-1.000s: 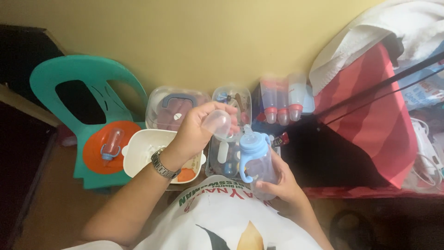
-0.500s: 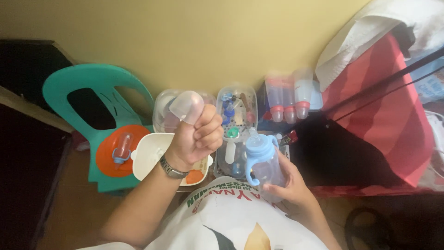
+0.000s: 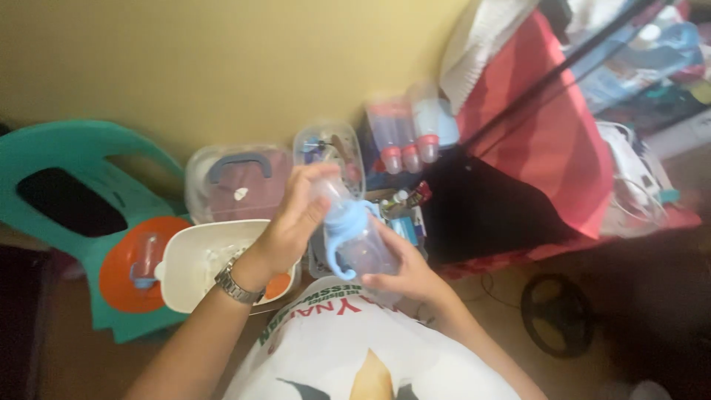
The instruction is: Organizing and assembling baby bottle parts and accessories into containers.
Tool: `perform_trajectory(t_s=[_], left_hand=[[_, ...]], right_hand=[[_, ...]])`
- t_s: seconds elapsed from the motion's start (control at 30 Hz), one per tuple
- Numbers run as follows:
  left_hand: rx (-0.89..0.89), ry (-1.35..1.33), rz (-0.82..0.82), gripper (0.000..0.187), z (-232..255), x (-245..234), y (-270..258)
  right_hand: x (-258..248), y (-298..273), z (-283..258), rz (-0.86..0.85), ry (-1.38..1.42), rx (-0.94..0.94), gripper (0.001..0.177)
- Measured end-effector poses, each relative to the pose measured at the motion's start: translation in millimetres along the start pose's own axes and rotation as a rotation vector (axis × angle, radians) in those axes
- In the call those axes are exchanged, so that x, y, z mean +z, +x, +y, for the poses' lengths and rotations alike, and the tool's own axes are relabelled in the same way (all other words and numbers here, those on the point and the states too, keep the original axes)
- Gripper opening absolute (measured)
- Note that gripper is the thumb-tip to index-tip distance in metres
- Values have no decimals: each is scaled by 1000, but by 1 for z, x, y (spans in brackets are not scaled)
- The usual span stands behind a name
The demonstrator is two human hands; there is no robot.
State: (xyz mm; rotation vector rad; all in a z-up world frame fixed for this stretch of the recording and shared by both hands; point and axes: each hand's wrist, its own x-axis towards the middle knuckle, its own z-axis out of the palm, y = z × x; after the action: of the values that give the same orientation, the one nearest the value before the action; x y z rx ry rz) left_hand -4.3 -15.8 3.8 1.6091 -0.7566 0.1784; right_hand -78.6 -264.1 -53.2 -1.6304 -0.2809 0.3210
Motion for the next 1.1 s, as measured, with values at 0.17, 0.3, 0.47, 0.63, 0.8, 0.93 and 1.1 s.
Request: perform_trajectory(t_s=[0.17, 0.3, 0.47, 0.63, 0.8, 0.93, 1.1], left_hand=[[-120, 5, -177, 41, -7, -8, 1], [-424, 48, -533, 53, 7, -42, 18], [-157, 206, -785, 65, 10, -55, 22], [-62, 216, -865, 65, 16, -51, 28], [-298, 197, -1019, 61, 19, -44, 26], [-292, 283, -1085, 56, 2, -40, 12], [-108, 306, -886, 61, 4, -26, 5]], right_hand=[[4, -6, -14, 0, -4, 31, 105], [10, -11, -44, -62, -76, 108, 100], [12, -11, -51, -96, -12, 145, 96], [20, -14, -75, -88, 57, 250, 94], [9, -15, -68, -178, -49, 246, 91], [10, -13, -69, -226, -29, 298, 92], [-10, -10, -54, -232, -258, 74, 91]])
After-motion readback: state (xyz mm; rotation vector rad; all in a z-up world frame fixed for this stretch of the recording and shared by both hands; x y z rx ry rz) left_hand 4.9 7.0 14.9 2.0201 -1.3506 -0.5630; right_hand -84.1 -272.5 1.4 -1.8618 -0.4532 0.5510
